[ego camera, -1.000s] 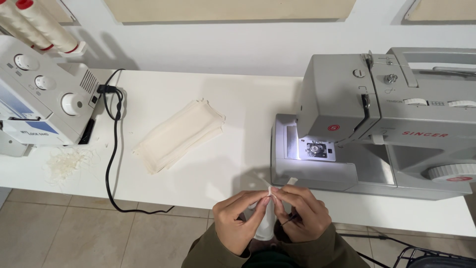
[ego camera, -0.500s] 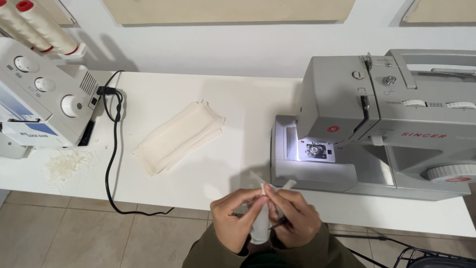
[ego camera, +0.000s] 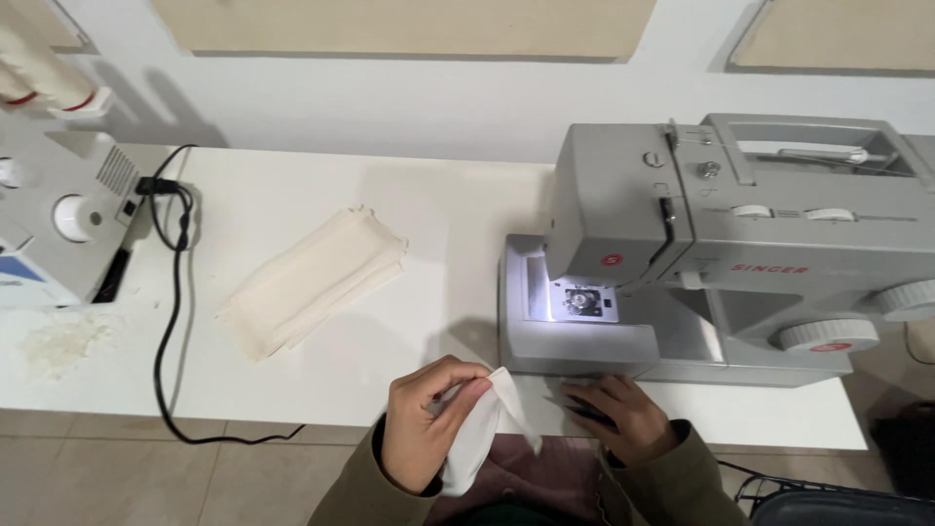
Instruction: Sewing white fabric pieces together using a sewing machine to create masks.
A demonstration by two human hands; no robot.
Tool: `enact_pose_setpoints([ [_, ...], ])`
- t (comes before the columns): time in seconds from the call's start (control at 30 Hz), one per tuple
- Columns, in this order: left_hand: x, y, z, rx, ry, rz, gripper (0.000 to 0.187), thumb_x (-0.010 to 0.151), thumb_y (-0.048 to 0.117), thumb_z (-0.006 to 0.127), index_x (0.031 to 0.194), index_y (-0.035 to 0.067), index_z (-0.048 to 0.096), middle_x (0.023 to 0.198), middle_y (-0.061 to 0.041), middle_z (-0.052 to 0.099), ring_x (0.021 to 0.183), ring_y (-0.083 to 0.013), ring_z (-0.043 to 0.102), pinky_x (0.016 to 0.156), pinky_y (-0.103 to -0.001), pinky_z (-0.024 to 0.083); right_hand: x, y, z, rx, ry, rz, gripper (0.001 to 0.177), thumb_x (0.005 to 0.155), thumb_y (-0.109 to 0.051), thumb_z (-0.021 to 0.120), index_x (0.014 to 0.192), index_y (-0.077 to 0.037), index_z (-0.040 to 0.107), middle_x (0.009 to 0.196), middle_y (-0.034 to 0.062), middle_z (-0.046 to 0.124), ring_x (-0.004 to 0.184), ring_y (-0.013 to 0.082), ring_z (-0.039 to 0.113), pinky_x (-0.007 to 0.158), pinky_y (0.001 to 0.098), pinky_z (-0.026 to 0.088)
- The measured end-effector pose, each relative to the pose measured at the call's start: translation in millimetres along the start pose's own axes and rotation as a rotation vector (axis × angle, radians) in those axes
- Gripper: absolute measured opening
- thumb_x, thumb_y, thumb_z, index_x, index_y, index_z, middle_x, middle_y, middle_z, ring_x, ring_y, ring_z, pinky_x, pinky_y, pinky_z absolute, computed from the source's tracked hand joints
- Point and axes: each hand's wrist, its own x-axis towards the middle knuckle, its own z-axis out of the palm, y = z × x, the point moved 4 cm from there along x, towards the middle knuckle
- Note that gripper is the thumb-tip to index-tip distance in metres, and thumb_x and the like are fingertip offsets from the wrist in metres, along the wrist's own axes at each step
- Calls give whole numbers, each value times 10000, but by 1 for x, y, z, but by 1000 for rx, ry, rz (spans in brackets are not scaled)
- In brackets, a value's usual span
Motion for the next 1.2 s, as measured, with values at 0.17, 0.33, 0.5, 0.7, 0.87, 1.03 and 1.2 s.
enact_pose_setpoints([
  [0.17,7,2,11,17,-45,-38,64,891,12,754,942,-20,733,810,-85,739,689,-127,666,636,-248,535,-2,-3,-7,50,113,-99,558,765,-182,815,1302,-155,667,1217,102,684,1095,366,635,928,432,529],
  [0.33,11,2,19,3,-76,-5,74,892,26,762,942,-21,736,822,-80,736,691,-129,664,628,-254,530,-9,-2,-38,187,-2,-69,610,782,-174,836,1354,-126,629,1265,114,669,1157,347,645,961,424,543],
  [0.5,19,0,28,34,-139,-67,80,884,63,772,935,1,768,790,-66,727,658,-124,642,589,-264,501,-9,-10,-88,397,-172,63,490,826,-157,818,1295,-105,688,1252,99,756,1138,269,718,913,392,585],
  [0.7,31,-1,49,17,-205,-68,86,891,86,776,943,17,770,784,-63,719,655,-125,649,579,-274,508,37,-53,-106,538,76,41,351,827,-74,802,1175,-51,764,1084,94,824,939,196,795,808,324,637],
  [0.87,48,0,62,24,-239,-52,105,899,115,765,951,24,761,823,-64,738,680,-145,689,581,-289,537,55,-49,-85,711,103,138,239,824,-71,827,1052,-12,789,938,94,827,796,157,768,723,301,630],
  [1.03,74,-12,63,281,-226,119,107,889,167,765,921,65,769,864,-71,775,703,-189,740,620,-321,565,75,-32,-103,535,171,206,115,849,-99,809,935,-23,800,823,64,819,698,113,759,632,273,609],
  [1.2,101,-32,42,502,-224,156,107,874,202,765,882,95,763,849,-90,773,768,-286,708,681,-405,553,90,-7,-101,56,393,164,132,801,-163,830,840,-54,765,727,73,737,587,172,692,554,297,561],
])
